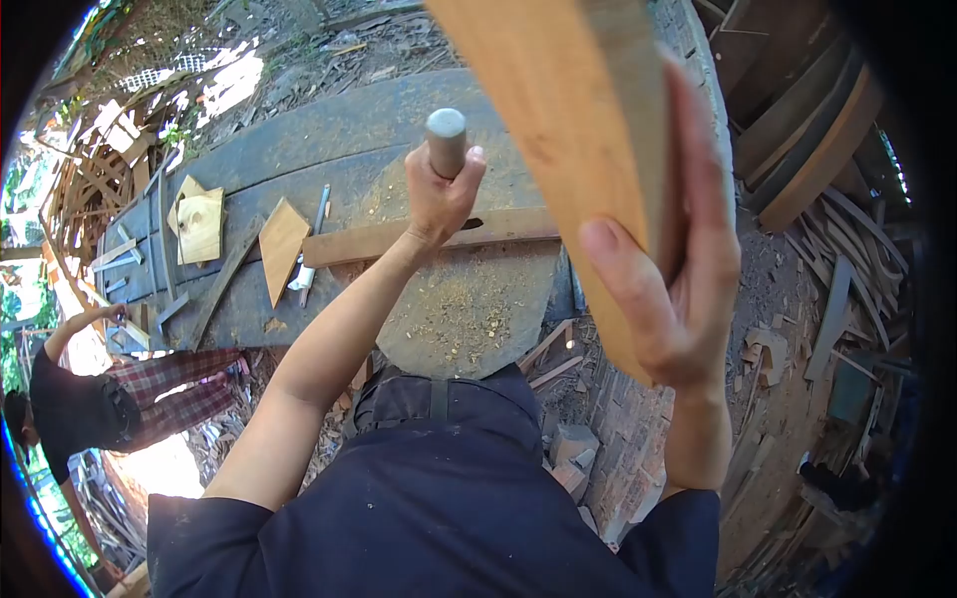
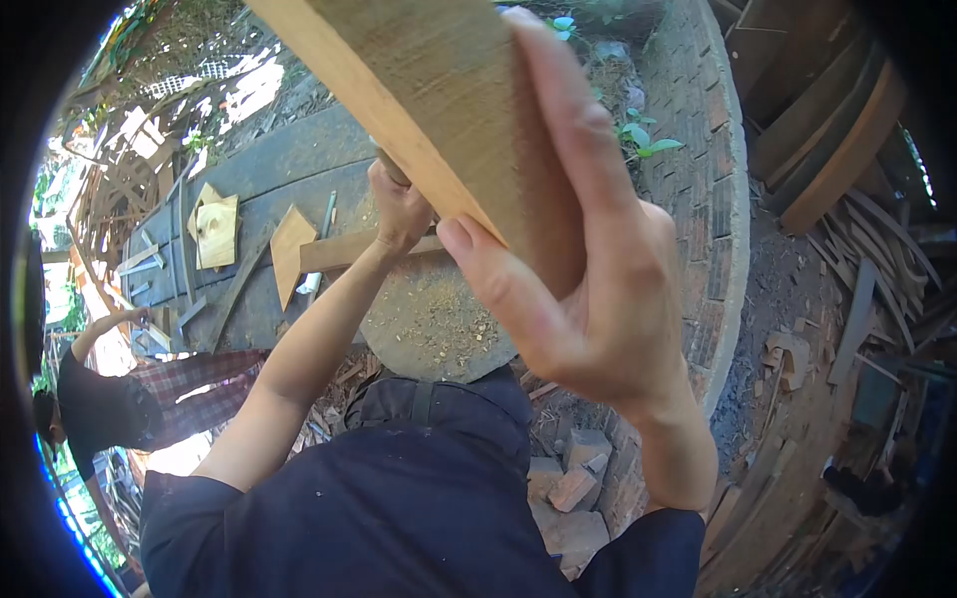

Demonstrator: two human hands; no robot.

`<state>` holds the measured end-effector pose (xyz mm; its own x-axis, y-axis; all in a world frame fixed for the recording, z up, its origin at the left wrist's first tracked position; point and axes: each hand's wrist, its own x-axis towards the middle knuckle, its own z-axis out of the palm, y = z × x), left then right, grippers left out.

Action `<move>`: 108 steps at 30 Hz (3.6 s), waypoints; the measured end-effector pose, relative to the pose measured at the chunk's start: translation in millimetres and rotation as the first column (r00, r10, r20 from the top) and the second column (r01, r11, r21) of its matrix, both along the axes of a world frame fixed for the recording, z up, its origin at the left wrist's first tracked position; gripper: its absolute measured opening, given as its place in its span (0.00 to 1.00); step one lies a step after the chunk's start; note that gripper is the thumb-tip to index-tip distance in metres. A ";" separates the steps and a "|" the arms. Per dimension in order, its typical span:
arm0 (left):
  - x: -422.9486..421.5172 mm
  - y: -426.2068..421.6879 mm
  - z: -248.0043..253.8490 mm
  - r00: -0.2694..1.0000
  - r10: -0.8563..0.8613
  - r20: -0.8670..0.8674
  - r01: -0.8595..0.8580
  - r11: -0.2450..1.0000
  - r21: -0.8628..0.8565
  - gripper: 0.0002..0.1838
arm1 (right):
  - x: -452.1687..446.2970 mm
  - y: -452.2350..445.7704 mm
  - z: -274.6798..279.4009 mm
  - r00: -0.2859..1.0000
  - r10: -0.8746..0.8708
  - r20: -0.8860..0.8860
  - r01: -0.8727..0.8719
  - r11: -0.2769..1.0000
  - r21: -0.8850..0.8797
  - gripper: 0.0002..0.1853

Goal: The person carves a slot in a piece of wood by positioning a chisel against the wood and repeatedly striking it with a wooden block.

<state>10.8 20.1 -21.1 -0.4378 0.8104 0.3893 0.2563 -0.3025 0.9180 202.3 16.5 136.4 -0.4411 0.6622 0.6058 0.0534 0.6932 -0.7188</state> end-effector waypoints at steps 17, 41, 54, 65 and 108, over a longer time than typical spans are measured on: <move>6.7 4.6 -23.5 0.994 0.105 0.010 -0.106 0.993 0.059 0.05 | 4.0 8.3 -4.1 0.733 0.114 0.670 0.125 0.947 -0.297 0.40; -34.7 -24.2 -9.3 0.454 0.284 0.844 -0.392 0.915 -0.097 0.23 | 54.9 -18.3 -187.8 0.871 -0.021 0.491 0.338 0.749 -0.569 0.38; -24.8 -21.8 -19.8 0.341 0.364 0.867 -0.436 0.878 -0.198 0.26 | 60.0 -19.0 -203.8 0.914 -0.049 0.404 0.297 0.759 -0.579 0.39; -11.3 -53.9 -10.3 0.624 -0.408 -0.667 0.121 0.893 -0.433 0.18 | 58.9 -21.4 -202.2 0.909 -0.042 0.415 0.304 0.747 -0.591 0.39; -89.0 -137.3 -70.7 0.236 -0.439 -0.867 0.223 0.893 -0.391 0.23 | 96.2 -65.0 -193.2 0.937 -0.107 0.332 0.314 0.676 -0.667 0.38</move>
<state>-78.3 -117.3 -91.8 0.4452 0.8766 0.1826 0.8616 -0.4749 0.1793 298.5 -48.5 -56.7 -0.2984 0.9367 -0.1834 0.3773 -0.0608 -0.9241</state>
